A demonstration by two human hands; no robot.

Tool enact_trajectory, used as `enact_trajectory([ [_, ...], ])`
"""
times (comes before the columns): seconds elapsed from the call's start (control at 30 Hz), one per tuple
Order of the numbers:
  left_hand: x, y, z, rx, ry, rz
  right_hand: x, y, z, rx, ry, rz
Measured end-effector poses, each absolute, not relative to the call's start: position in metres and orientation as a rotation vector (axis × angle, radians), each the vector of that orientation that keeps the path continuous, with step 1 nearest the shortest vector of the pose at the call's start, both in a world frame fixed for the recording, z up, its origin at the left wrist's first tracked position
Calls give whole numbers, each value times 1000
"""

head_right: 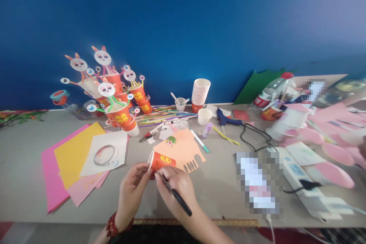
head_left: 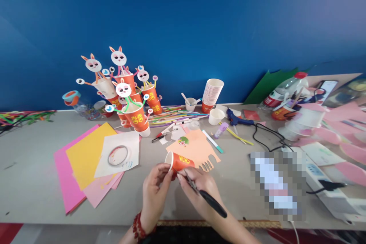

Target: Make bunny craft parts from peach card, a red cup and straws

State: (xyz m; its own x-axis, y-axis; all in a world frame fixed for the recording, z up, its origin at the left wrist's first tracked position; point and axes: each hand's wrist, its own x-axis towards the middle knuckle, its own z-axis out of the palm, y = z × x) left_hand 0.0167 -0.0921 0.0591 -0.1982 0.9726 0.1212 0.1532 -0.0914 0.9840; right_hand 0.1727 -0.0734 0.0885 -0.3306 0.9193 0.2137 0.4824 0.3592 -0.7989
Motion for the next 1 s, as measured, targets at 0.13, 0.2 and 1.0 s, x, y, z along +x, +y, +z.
enact_trajectory([
  [0.13, 13, -93, 57, 1368, 1417, 1295, 180, -70, 88, -1205, -2106, 776],
  [0.2, 11, -95, 57, 1410, 1397, 1232, 184, -69, 89, -1199, -2169, 774],
  [1.0, 5, -106, 61, 2080, 1476, 1275, 172, -88, 71, -1197, -1653, 1172],
])
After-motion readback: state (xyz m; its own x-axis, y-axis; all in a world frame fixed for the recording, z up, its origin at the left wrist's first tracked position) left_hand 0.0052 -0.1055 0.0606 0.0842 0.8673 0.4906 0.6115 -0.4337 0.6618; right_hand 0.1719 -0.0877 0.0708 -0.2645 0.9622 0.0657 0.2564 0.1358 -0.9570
